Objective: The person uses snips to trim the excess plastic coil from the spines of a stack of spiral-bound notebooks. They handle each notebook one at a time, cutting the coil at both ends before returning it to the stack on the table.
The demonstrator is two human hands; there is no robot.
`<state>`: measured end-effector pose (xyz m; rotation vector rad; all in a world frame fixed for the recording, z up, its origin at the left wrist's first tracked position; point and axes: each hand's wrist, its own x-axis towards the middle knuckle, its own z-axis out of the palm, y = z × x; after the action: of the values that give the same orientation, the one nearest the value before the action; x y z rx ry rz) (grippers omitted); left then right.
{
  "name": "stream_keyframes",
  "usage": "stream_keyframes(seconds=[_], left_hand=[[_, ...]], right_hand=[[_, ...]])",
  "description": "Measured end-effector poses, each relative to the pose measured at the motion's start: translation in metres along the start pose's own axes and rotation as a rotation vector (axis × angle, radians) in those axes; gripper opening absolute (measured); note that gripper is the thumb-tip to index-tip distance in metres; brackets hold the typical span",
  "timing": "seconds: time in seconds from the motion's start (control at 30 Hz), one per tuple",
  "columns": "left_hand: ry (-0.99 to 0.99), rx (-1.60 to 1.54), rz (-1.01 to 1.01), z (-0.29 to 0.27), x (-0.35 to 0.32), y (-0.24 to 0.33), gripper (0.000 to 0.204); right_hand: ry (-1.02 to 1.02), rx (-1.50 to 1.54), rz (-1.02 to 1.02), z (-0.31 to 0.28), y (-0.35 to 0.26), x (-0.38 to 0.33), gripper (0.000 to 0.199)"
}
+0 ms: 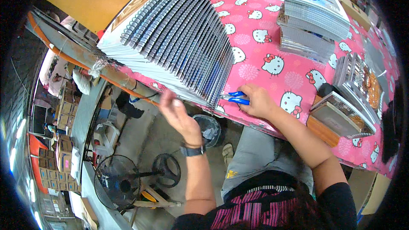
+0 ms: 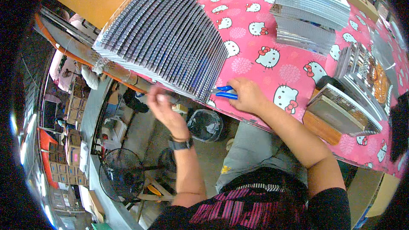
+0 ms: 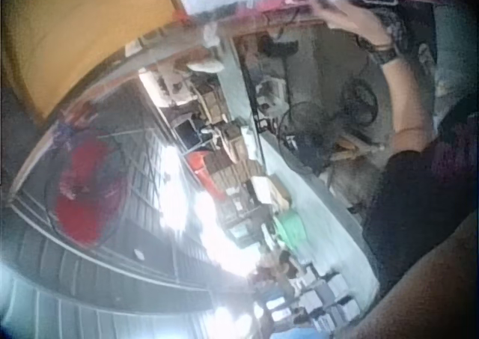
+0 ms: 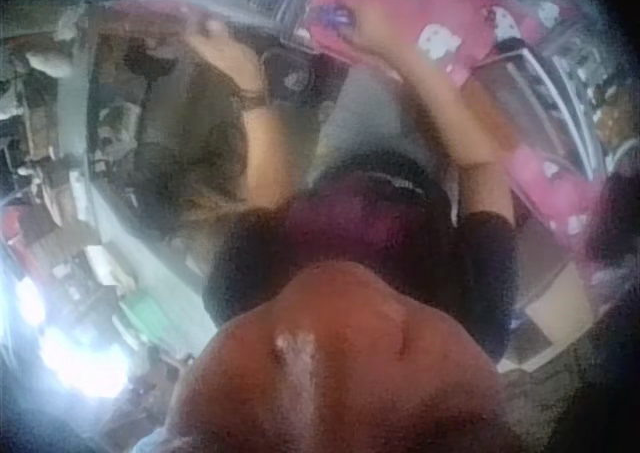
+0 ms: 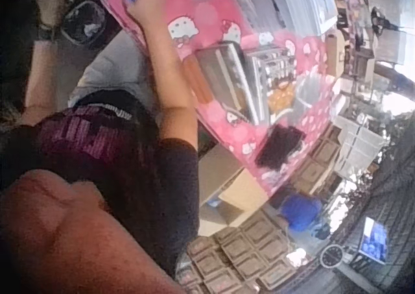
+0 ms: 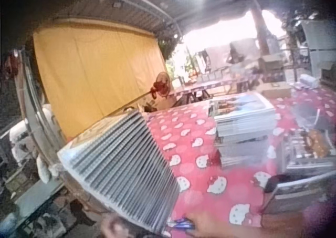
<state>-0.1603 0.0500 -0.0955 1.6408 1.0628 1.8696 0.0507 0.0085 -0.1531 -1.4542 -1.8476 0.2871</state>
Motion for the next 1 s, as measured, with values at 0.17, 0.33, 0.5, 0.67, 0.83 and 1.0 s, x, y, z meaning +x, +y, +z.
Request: stream_keyframes(seconds=[0.17, 0.33, 0.5, 0.67, 0.83, 1.0], left_hand=[[-0.171, -0.011, -0.255, -0.004, -0.068, -0.039, 0.036], [-0.142, -0.015, -0.277, 0.008, -0.069, -0.039, 0.027], [-0.096, 0.05, -0.26, 0.007, -0.071, -0.043, 0.024], [-0.072, 0.047, -0.228, 0.011, -0.071, -0.042, 0.023], [-0.072, 0.019, -0.238, 0.011, -0.068, -0.037, 0.023], [-0.067, -0.039, -0.279, 0.011, -0.071, -0.039, 0.023]], right_hand=[[-0.04, -0.152, -0.037, 0.006, -0.013, 0.009, 0.044], [-0.019, -0.166, -0.034, 0.003, -0.016, 0.008, 0.046], [-0.004, -0.172, -0.056, 0.002, -0.021, 0.011, 0.051], [-0.007, -0.228, -0.057, 0.004, -0.025, 0.014, 0.038], [-0.196, -0.261, 0.127, 0.001, -0.028, 0.016, 0.034], [-0.088, -0.369, -0.017, -0.002, -0.024, 0.012, 0.041]])
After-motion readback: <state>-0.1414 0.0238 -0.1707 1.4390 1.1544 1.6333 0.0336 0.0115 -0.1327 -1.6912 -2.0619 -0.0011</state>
